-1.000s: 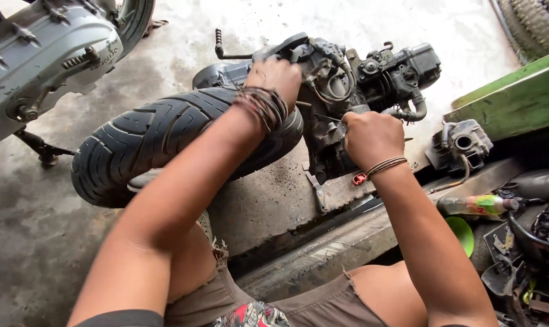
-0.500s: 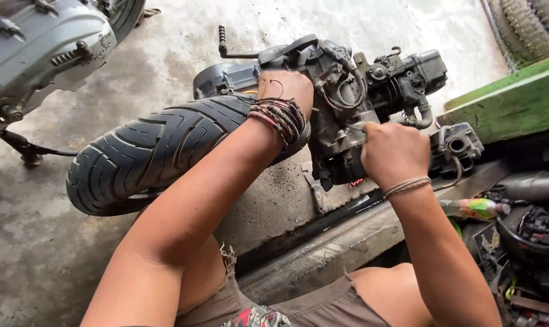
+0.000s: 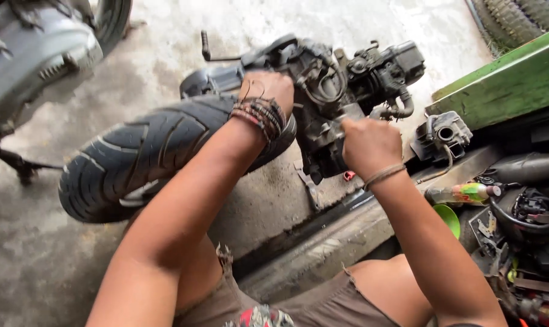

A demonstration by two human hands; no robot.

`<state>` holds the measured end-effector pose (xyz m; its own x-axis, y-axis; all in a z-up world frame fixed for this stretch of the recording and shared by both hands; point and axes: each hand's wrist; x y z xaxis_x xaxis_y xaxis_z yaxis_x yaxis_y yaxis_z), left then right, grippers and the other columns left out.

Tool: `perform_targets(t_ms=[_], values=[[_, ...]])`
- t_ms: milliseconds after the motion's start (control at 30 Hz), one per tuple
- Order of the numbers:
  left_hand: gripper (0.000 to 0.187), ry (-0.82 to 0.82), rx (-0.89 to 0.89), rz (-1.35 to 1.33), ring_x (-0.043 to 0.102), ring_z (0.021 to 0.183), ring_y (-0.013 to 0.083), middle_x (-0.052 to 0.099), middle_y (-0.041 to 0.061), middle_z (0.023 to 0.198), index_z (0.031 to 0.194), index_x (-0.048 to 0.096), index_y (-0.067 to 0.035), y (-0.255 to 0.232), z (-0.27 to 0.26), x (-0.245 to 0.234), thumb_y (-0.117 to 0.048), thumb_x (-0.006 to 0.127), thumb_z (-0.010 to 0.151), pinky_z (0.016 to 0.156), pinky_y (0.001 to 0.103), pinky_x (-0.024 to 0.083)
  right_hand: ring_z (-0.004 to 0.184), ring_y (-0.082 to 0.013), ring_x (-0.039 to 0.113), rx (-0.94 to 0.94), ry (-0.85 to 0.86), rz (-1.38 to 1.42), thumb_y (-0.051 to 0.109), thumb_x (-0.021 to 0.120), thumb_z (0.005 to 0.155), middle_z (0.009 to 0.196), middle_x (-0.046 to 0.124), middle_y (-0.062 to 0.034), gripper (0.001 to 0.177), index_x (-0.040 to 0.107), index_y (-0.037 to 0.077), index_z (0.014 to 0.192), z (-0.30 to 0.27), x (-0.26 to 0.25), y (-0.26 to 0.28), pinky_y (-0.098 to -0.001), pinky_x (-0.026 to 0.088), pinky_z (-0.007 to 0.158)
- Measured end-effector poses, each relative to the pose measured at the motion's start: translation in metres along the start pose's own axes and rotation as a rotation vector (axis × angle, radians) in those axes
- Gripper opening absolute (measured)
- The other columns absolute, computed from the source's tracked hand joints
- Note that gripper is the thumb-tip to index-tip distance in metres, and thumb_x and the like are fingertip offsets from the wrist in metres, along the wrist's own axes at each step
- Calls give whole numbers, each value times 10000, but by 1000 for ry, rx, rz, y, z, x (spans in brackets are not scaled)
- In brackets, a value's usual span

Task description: The person is sitting on the ground and working on a motorcycle engine that is placed on a metal stand. They use a wrench to tighten bolts on the engine casing and then use their hands to adjust and connect various wires and hoses attached to the engine.

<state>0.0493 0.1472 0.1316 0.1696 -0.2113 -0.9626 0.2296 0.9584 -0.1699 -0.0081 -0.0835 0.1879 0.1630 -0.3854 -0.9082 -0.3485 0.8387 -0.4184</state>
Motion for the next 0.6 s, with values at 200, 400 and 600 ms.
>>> perform_targets(t_ms=[200, 400, 600], values=[[224, 94, 46, 41, 753, 768, 255, 746, 48, 726, 830, 773, -131, 1, 8, -16, -217, 570, 870, 649, 431, 596, 685, -322, 746, 6, -79, 35, 189, 543, 839, 677, 683, -64, 151, 692, 196, 855, 16, 14, 0, -472, 608, 592], [321, 242, -77, 7, 765, 932, 312, 786, 103, 888, 961, 782, -94, 1, 6, -37, -234, 496, 921, 804, 457, 589, 642, -332, 740, -12, -117, 61, 141, 563, 831, 638, 689, -80, 136, 684, 185, 789, 19, 24, 6, -488, 598, 547], [335, 306, -80, -7, 753, 978, 333, 783, 118, 939, 1004, 761, -76, -6, -7, -45, -233, 474, 931, 853, 477, 572, 708, -341, 751, 27, -21, 118, 159, 571, 849, 699, 701, -76, 119, 689, 178, 853, 6, 18, 8, -508, 610, 626]])
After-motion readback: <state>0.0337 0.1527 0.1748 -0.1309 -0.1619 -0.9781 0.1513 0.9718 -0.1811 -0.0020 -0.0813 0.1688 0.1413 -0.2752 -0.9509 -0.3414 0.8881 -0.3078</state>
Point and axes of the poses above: each hand's wrist, its own z-axis towards the middle knuckle, its own x-axis out of the palm, y = z × x
